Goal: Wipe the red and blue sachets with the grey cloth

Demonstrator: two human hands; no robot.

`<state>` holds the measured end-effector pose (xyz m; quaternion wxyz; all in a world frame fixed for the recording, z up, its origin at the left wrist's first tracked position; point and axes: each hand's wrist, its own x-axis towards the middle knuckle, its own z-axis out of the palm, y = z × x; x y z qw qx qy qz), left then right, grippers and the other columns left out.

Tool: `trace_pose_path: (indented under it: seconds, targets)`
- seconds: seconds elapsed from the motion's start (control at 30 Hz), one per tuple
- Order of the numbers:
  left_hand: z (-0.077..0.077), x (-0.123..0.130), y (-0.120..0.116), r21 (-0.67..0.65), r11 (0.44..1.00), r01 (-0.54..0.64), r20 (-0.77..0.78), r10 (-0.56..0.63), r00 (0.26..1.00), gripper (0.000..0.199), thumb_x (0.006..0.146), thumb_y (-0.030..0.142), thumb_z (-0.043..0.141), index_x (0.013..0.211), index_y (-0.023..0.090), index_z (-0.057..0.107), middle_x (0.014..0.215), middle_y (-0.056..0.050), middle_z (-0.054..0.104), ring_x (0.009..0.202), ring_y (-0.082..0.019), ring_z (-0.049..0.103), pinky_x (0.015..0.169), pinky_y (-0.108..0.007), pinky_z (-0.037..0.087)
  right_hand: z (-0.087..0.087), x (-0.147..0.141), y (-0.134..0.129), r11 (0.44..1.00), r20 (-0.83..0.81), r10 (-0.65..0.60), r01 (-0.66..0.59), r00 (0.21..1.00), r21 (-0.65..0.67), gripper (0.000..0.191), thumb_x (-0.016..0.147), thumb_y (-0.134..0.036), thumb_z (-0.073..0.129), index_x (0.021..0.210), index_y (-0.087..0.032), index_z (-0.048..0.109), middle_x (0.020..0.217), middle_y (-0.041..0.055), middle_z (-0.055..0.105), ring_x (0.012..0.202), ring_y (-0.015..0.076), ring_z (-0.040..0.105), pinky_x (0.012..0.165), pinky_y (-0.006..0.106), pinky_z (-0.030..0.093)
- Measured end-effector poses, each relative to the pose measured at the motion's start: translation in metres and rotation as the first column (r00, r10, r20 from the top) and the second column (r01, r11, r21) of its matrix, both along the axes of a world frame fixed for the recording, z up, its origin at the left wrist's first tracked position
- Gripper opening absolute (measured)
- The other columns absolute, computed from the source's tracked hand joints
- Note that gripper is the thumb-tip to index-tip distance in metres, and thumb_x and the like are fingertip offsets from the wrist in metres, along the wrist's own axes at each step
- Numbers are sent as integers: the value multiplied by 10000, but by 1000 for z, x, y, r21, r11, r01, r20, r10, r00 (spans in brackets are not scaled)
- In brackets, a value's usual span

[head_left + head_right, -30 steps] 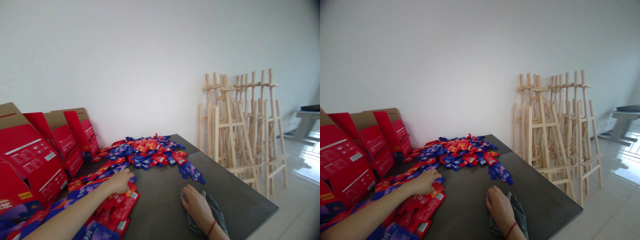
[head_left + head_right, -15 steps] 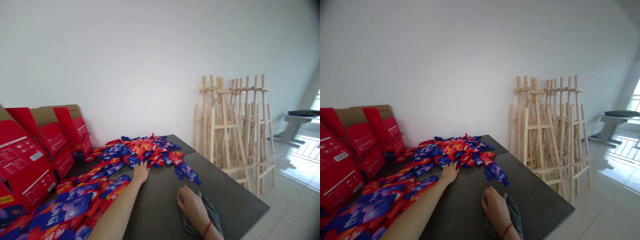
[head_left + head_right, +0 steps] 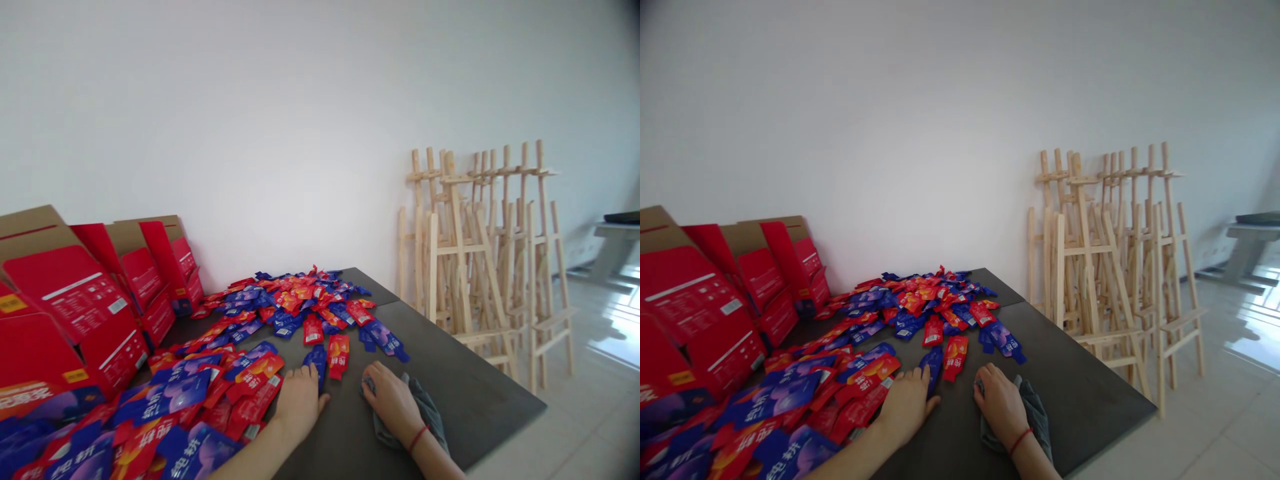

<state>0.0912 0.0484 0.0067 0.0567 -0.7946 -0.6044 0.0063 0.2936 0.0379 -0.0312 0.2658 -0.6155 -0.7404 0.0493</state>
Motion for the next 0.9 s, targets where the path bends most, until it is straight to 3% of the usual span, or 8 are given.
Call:
trace_pose_path:
  seconds: [0.1,0.17,0.27,0.43,0.63,0.77,0.83,0.9]
  targets:
    - [5,3,-25,-58,997,54,75,-50,996,631,838,536,482,1246,59,541,1083,-236,622,970,-367,604,808,-457,471,5,0,-2,1000,-2,9,-9,1000,-4,131,846,-186,455,885,-221,576,921,30,597,899,192,576,773,284,400]
    - [11,0,-27,-104,985,140,142,-125,982,514,895,490,386,1158,100,593,1035,-201,650,931,-340,630,776,-437,492,11,0,-5,999,-5,37,-37,999,-7,179,840,-179,460,946,-232,594,958,23,600,924,181,578,782,270,403]
    - [23,-10,-10,-114,959,260,188,-236,953,338,911,247,341,1123,173,594,1044,-123,661,973,-260,633,841,-380,486,21,-5,-16,981,-4,192,-192,981,-34,277,830,-162,469,1047,-264,608,1007,1,595,936,148,577,800,232,400]
    - [32,-18,29,-105,902,420,156,-402,902,555,787,112,478,1328,230,455,1415,-82,439,1285,-248,414,1041,-398,366,32,-28,-42,901,86,433,-427,897,-83,274,803,-169,516,1026,-280,631,1017,-3,591,939,155,562,801,231,394]
    - [31,-19,45,-156,842,517,98,-507,856,566,720,121,579,1274,213,517,1247,-121,575,1173,-288,505,986,-449,403,32,-44,-58,858,173,514,-503,840,-107,374,802,-265,599,1171,-308,557,1085,3,575,946,181,558,774,251,408]
    - [35,-29,31,-114,771,626,71,-622,780,657,732,93,560,1350,267,425,1414,-86,438,1278,-267,412,1043,-441,336,30,-40,-56,874,121,484,-474,866,-106,297,797,-271,614,1091,-272,571,1073,-3,577,960,180,553,802,259,403]
    - [36,-36,20,-116,731,673,48,-672,739,474,783,113,524,1232,265,544,1336,-72,525,1234,-253,464,1028,-408,349,31,-36,-53,912,76,408,-402,910,-84,229,799,-230,593,1028,-244,576,1036,2,581,953,175,553,808,259,399]
    - [36,-46,8,-132,782,609,37,-610,791,288,832,125,460,1025,223,650,1117,-81,655,1085,-247,575,956,-378,403,34,-32,-49,947,31,318,-316,948,-60,196,807,-199,565,999,-234,578,1015,7,580,932,172,559,805,260,399]
